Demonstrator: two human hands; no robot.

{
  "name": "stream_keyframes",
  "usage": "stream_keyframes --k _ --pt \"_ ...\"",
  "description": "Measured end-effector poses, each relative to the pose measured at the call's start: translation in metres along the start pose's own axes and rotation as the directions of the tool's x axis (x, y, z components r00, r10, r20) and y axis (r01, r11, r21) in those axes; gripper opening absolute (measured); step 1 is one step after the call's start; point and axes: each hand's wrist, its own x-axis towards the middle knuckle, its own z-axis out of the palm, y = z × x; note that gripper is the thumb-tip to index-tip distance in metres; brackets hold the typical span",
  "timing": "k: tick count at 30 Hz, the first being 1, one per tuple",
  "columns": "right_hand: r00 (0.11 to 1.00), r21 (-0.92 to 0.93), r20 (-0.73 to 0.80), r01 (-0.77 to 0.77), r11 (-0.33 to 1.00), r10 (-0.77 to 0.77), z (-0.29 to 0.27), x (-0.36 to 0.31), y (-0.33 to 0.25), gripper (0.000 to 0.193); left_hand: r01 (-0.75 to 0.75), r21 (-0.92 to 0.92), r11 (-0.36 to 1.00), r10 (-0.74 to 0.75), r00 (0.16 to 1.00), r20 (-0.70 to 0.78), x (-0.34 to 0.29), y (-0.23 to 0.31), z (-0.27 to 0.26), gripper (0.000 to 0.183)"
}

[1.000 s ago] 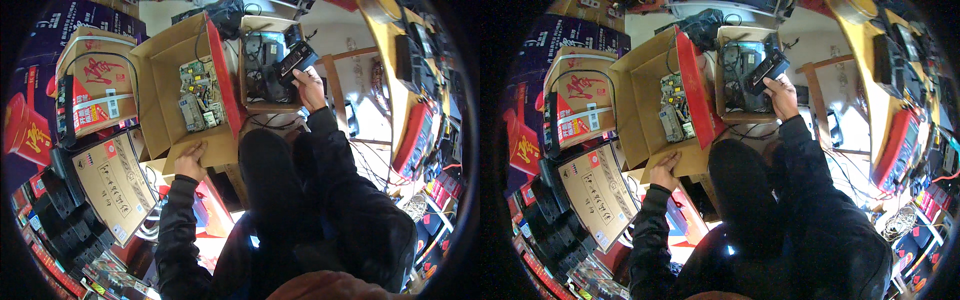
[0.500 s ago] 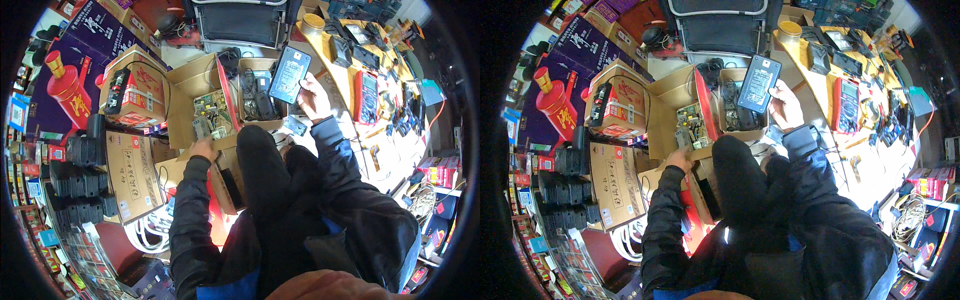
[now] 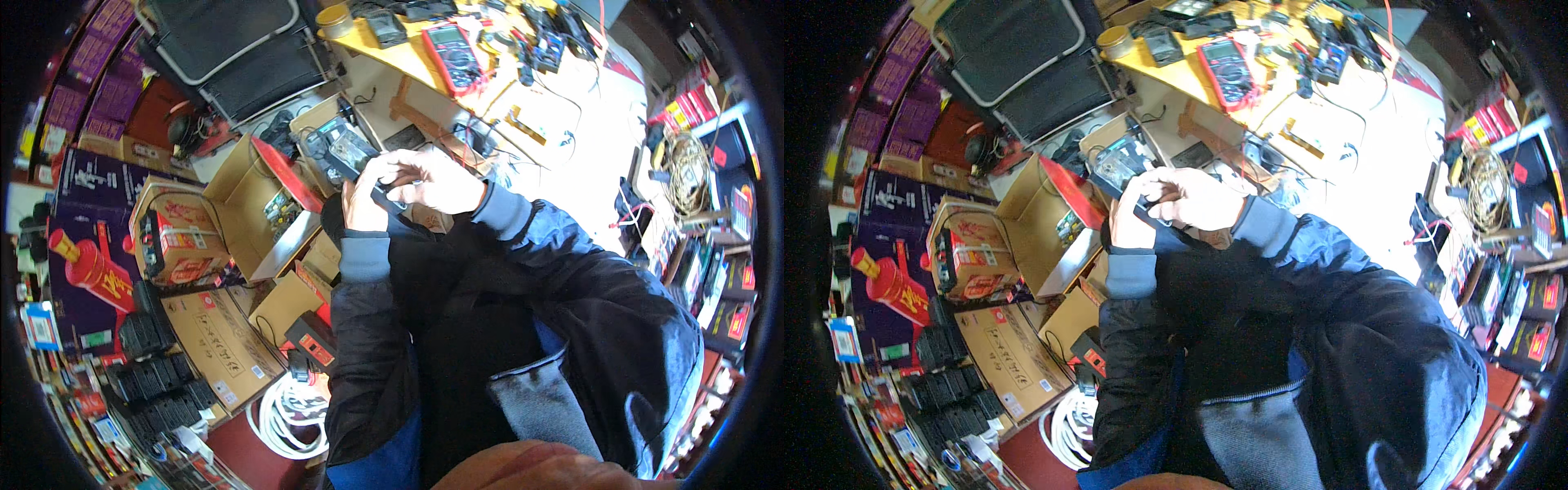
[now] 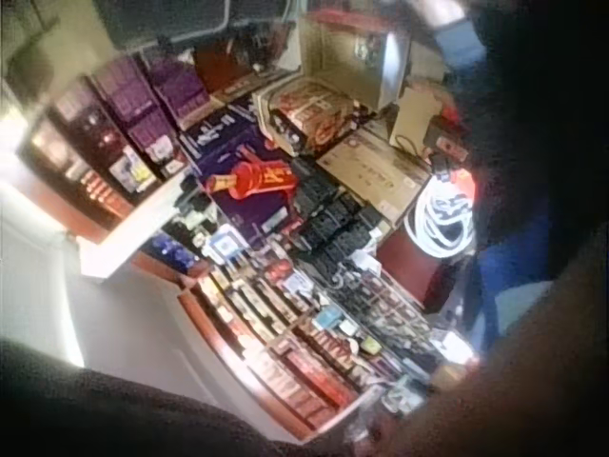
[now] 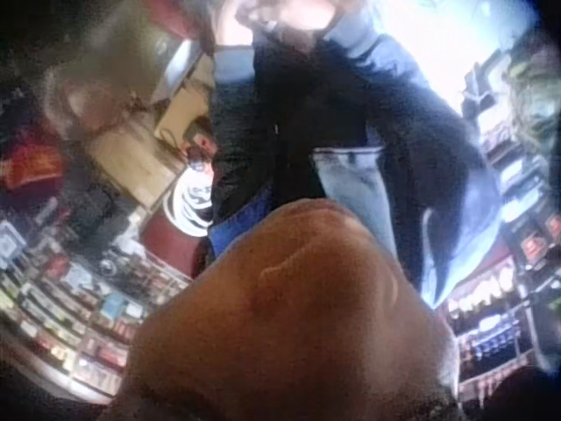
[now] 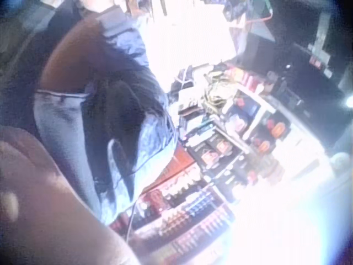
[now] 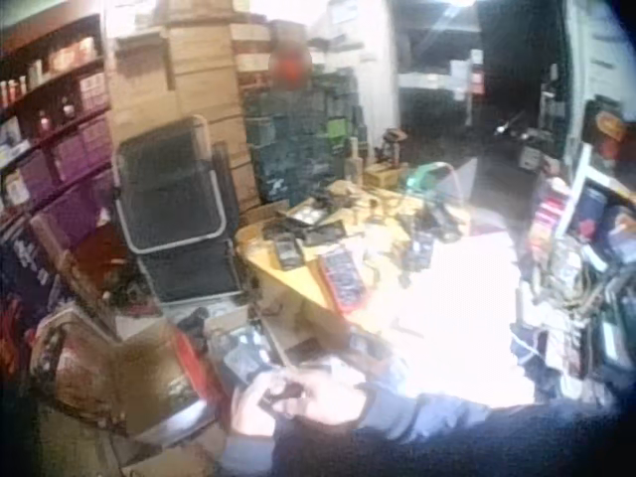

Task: The person sorts electronic components from a cardboard box, picking up circuit boards, power supplies, and other parts, then placing them into another box or onto a nearby table.

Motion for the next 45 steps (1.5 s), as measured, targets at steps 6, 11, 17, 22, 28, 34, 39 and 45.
stream_keyframes --k 6,11,17,22,28,34,39,45 --pt "0.954 -0.312 -0.288 -0.01 0.95 -0.085 -0.028 -0.054 0.008 0.062 0.42 -0.774 0.474 -0.44 0.874 0.205 -0.011 -0.013 0.033 0.053" --pt "0.92 -0.496 -0.339 0.006 0.868 -0.199 -0.022 -0.058 0.027 0.085 0.399 -0.717 0.572 -0.437 0.888 0.145 -0.019 -0.001 0.049 0.058" --pt "0.951 -0.648 -0.247 -0.019 0.761 -0.186 -0.01 -0.057 0.018 0.108 0.317 -0.557 0.768 -0.358 0.933 0.038 -0.036 0.001 0.051 0.059" --pt "0.957 -0.649 -0.277 -0.123 0.75 -0.083 -0.01 -0.053 0.017 0.108 0.388 -0.531 0.753 -0.466 0.885 -0.014 -0.04 -0.012 0.047 0.054" --pt "0.961 -0.621 -0.266 -0.107 0.776 -0.08 -0.018 -0.06 0.021 0.103 0.34 -0.785 0.518 -0.515 0.857 0.032 -0.037 -0.028 0.04 0.054" --pt "0.945 -0.689 -0.299 -0.119 0.714 -0.13 -0.019 -0.068 0.013 0.099 0.256 -0.769 0.586 -0.374 0.927 0.023 -0.047 -0.026 0.035 0.049" --pt "0.916 -0.708 -0.247 0.053 0.704 -0.317 -0.019 -0.069 0.013 0.1 0.208 -0.82 0.533 -0.362 0.932 0.001 -0.046 -0.028 0.038 0.042" --pt "0.946 -0.042 -0.314 0.075 0.996 -0.084 -0.018 -0.064 0.019 0.068 0.107 -0.842 0.529 -0.293 0.954 -0.062 -0.045 -0.009 0.038 0.048"
